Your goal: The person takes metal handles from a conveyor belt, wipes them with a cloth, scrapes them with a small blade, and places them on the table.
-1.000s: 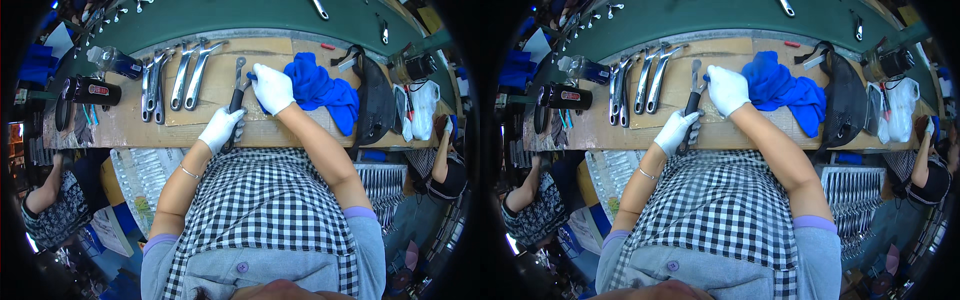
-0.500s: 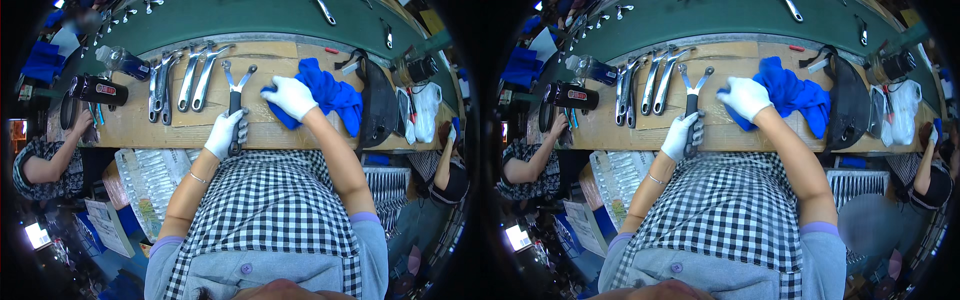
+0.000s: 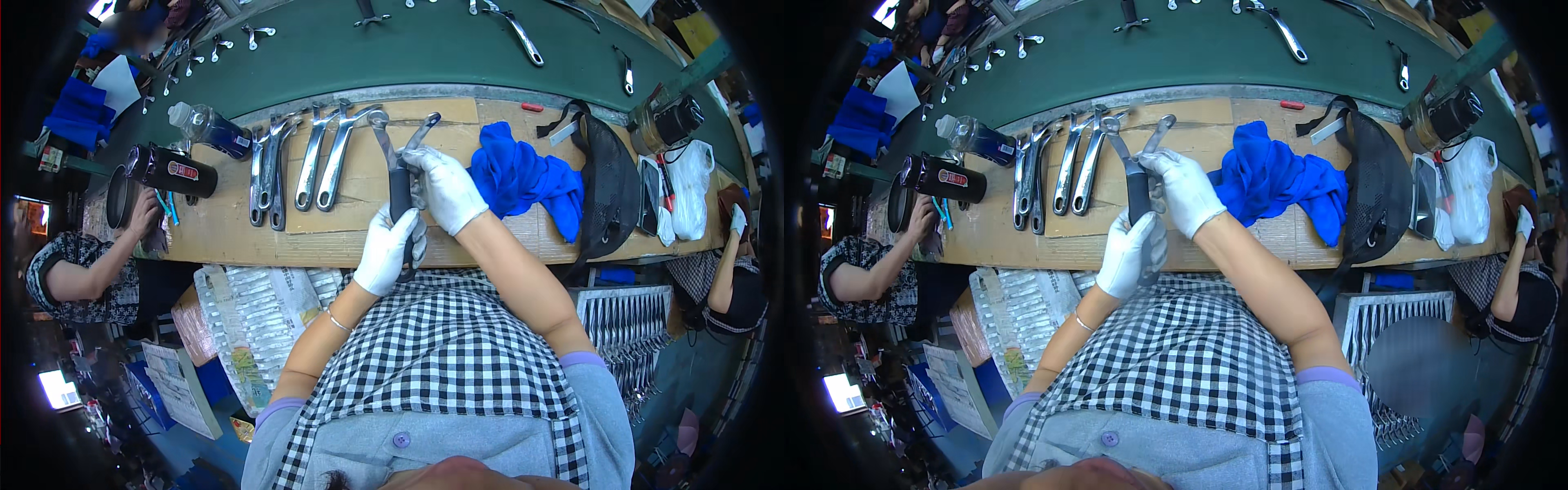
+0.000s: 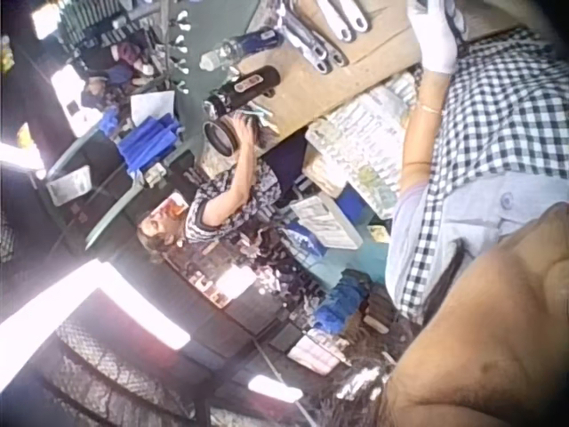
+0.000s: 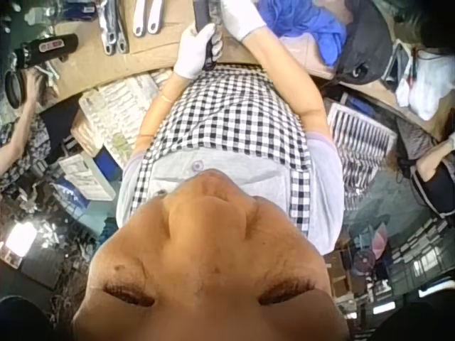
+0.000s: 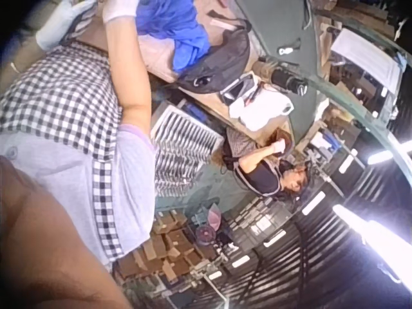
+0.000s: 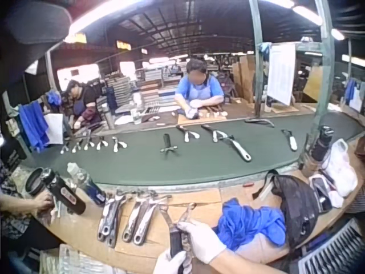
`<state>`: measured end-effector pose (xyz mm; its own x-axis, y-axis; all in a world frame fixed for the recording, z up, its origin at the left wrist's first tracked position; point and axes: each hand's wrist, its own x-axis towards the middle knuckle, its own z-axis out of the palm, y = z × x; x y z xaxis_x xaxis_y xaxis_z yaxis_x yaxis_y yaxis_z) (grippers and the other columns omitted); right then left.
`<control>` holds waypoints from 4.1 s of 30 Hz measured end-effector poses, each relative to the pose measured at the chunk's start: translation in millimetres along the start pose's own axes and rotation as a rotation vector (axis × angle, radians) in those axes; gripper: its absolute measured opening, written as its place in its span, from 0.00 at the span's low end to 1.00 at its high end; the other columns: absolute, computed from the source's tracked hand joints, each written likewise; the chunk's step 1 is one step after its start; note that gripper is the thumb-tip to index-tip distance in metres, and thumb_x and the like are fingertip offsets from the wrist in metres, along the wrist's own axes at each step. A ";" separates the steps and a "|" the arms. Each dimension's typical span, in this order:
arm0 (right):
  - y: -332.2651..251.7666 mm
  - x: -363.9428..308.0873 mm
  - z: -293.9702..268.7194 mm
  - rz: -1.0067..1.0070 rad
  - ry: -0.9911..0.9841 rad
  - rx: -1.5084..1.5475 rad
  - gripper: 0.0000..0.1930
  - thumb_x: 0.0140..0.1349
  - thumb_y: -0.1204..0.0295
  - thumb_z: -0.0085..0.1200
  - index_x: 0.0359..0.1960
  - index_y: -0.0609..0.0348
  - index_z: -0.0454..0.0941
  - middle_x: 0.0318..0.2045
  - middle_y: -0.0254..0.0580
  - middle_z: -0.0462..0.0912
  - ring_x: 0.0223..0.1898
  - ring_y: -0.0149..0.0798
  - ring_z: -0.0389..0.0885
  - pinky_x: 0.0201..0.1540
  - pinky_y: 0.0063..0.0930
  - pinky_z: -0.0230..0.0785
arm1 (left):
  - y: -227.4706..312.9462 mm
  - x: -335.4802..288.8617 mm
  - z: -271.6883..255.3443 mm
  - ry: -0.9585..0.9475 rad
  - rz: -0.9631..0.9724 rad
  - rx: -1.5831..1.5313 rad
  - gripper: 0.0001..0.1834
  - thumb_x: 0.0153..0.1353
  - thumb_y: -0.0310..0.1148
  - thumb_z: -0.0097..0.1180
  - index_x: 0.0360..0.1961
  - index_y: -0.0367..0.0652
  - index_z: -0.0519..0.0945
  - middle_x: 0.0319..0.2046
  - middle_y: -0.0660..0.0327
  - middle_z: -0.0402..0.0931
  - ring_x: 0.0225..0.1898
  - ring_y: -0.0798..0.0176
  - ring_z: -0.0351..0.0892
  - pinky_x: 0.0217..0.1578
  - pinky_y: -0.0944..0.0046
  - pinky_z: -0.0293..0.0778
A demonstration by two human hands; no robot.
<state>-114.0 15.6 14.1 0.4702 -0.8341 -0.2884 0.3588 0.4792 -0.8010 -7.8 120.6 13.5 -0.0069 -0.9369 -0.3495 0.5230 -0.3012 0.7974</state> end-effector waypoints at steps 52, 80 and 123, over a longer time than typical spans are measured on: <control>11.0 -0.8 -21.9 -0.956 -0.097 -1.668 0.13 0.57 0.70 0.57 0.45 0.48 0.79 0.29 0.36 0.77 0.27 0.40 0.81 0.28 0.37 0.74 | 6.4 34.9 -71.0 0.208 0.653 1.733 0.14 0.57 0.37 0.67 0.39 0.44 0.76 0.28 0.56 0.78 0.33 0.50 0.80 0.34 0.53 0.76; -76.2 -35.7 -45.4 -0.837 -0.309 -1.593 0.16 0.48 0.75 0.62 0.42 0.56 0.82 0.42 0.43 0.84 0.43 0.49 0.80 0.47 0.43 0.71 | 47.4 75.8 -61.9 0.504 0.464 1.585 0.30 0.54 0.36 0.63 0.60 0.41 0.75 0.38 0.51 0.78 0.44 0.47 0.80 0.43 0.50 0.78; 6.8 69.5 -4.9 -0.723 0.148 -1.796 0.08 0.61 0.62 0.55 0.30 0.50 0.79 0.30 0.43 0.83 0.32 0.44 0.86 0.34 0.40 0.79 | -18.3 3.8 -93.1 0.249 0.497 1.654 0.48 0.43 0.49 0.77 0.66 0.47 0.73 0.53 0.49 0.73 0.53 0.44 0.71 0.57 0.48 0.67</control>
<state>-82.9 -40.4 -14.0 0.5399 -0.7735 0.3320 -0.7355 -0.6253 -0.2609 62.0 139.1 -48.2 0.0731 -0.9889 0.1292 -0.9138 -0.0145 0.4059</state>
